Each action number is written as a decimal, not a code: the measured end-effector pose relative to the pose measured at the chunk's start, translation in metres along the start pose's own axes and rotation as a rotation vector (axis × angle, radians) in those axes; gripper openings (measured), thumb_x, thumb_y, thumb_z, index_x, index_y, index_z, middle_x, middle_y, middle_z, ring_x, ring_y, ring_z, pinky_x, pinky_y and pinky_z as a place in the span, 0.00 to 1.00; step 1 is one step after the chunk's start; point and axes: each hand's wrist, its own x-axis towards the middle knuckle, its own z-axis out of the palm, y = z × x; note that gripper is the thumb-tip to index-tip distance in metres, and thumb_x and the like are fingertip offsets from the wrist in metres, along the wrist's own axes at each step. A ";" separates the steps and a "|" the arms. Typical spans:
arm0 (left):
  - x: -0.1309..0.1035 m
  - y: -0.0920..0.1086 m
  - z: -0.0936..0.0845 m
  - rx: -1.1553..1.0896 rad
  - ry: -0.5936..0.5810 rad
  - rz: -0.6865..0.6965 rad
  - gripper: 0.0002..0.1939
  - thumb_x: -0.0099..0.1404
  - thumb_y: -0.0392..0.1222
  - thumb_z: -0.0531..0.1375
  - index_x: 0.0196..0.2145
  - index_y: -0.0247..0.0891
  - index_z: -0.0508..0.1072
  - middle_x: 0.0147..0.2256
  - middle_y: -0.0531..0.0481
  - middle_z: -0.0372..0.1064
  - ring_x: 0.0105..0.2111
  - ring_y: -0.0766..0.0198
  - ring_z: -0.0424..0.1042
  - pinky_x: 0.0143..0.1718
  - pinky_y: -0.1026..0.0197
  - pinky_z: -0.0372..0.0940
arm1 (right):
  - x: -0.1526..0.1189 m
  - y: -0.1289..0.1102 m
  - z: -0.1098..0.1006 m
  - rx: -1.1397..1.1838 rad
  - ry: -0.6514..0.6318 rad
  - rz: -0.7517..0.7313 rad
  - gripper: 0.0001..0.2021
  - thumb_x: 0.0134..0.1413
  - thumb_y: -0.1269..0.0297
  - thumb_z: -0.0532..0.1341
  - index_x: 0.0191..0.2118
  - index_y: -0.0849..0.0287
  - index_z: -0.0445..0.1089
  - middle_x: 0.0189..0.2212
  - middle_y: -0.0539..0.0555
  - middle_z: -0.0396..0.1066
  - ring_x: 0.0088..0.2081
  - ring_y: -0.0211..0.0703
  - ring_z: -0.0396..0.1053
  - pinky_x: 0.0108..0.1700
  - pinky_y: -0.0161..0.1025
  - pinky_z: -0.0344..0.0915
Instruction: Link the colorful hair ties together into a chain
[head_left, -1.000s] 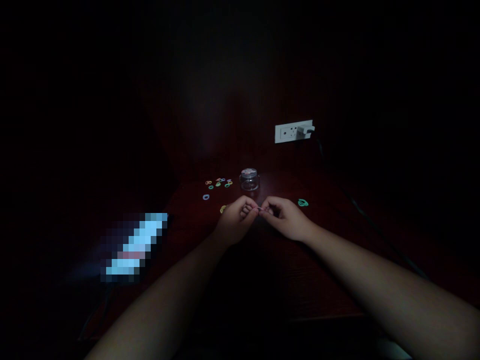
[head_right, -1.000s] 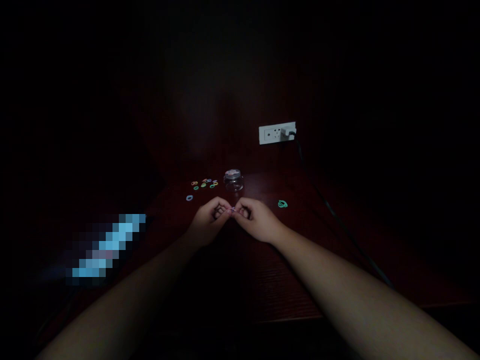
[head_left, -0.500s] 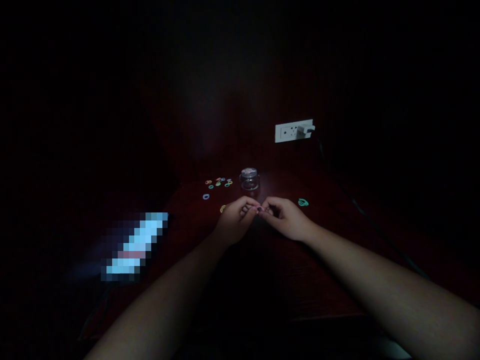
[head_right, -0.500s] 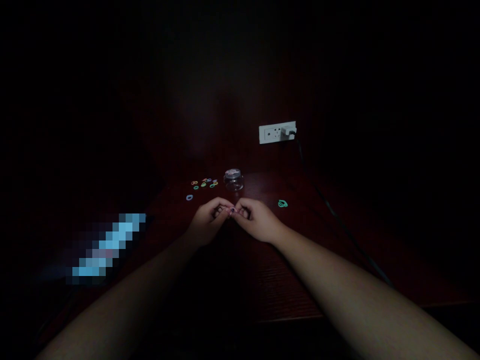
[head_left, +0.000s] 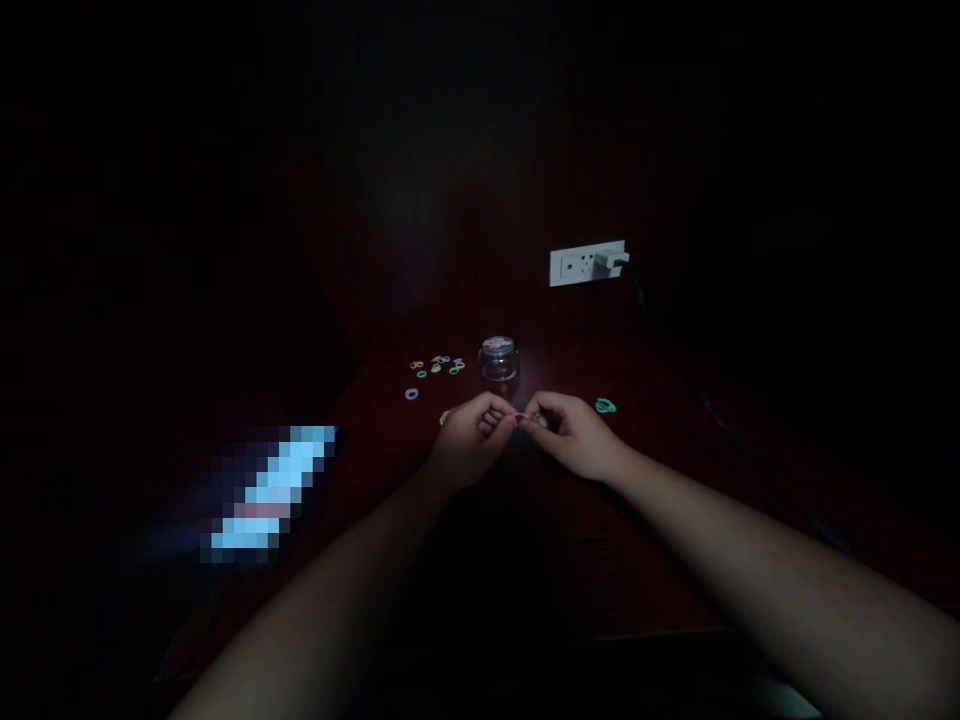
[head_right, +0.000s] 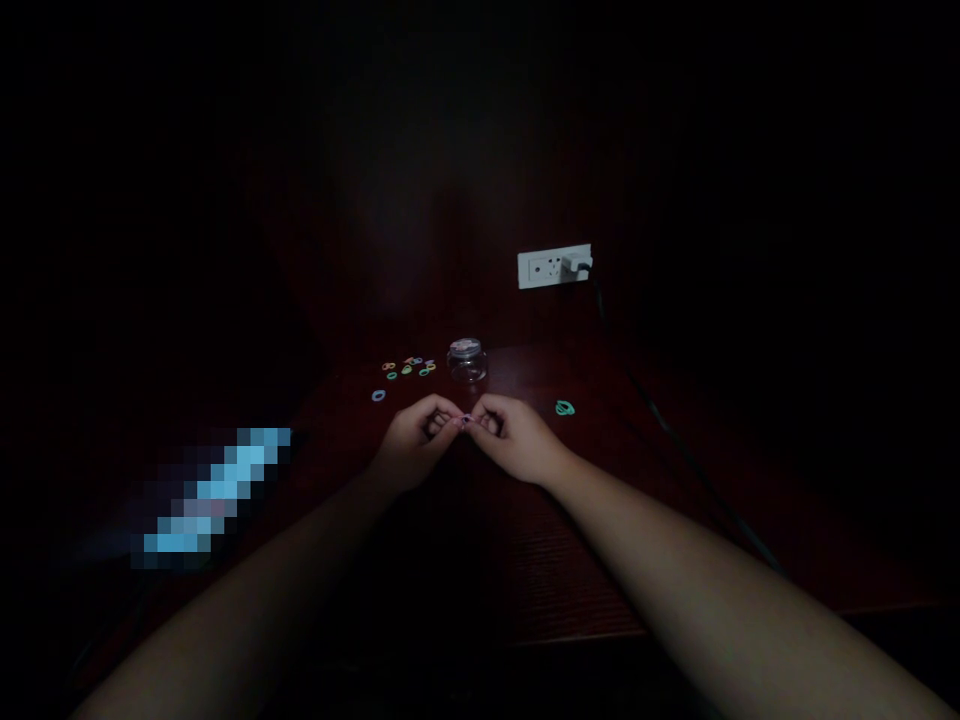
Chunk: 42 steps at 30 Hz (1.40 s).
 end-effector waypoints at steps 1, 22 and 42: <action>0.000 0.000 0.000 -0.001 0.002 0.000 0.07 0.60 0.41 0.55 0.32 0.34 0.69 0.26 0.52 0.66 0.25 0.70 0.64 0.26 0.68 0.60 | 0.000 0.000 0.000 -0.004 0.005 -0.002 0.08 0.50 0.63 0.56 0.26 0.62 0.64 0.19 0.48 0.59 0.22 0.33 0.54 0.24 0.32 0.52; 0.001 0.000 -0.001 -0.030 -0.035 -0.024 0.07 0.60 0.41 0.54 0.32 0.36 0.68 0.27 0.52 0.67 0.26 0.69 0.65 0.27 0.68 0.60 | 0.000 0.000 0.000 0.036 -0.024 -0.028 0.06 0.49 0.65 0.56 0.26 0.62 0.64 0.19 0.47 0.58 0.22 0.33 0.53 0.25 0.32 0.52; 0.000 0.000 -0.001 -0.104 -0.078 -0.047 0.07 0.60 0.42 0.55 0.33 0.35 0.67 0.27 0.52 0.65 0.25 0.70 0.64 0.27 0.67 0.59 | 0.000 -0.001 0.001 0.041 -0.027 -0.023 0.06 0.50 0.65 0.56 0.26 0.62 0.64 0.19 0.47 0.58 0.23 0.33 0.54 0.25 0.31 0.52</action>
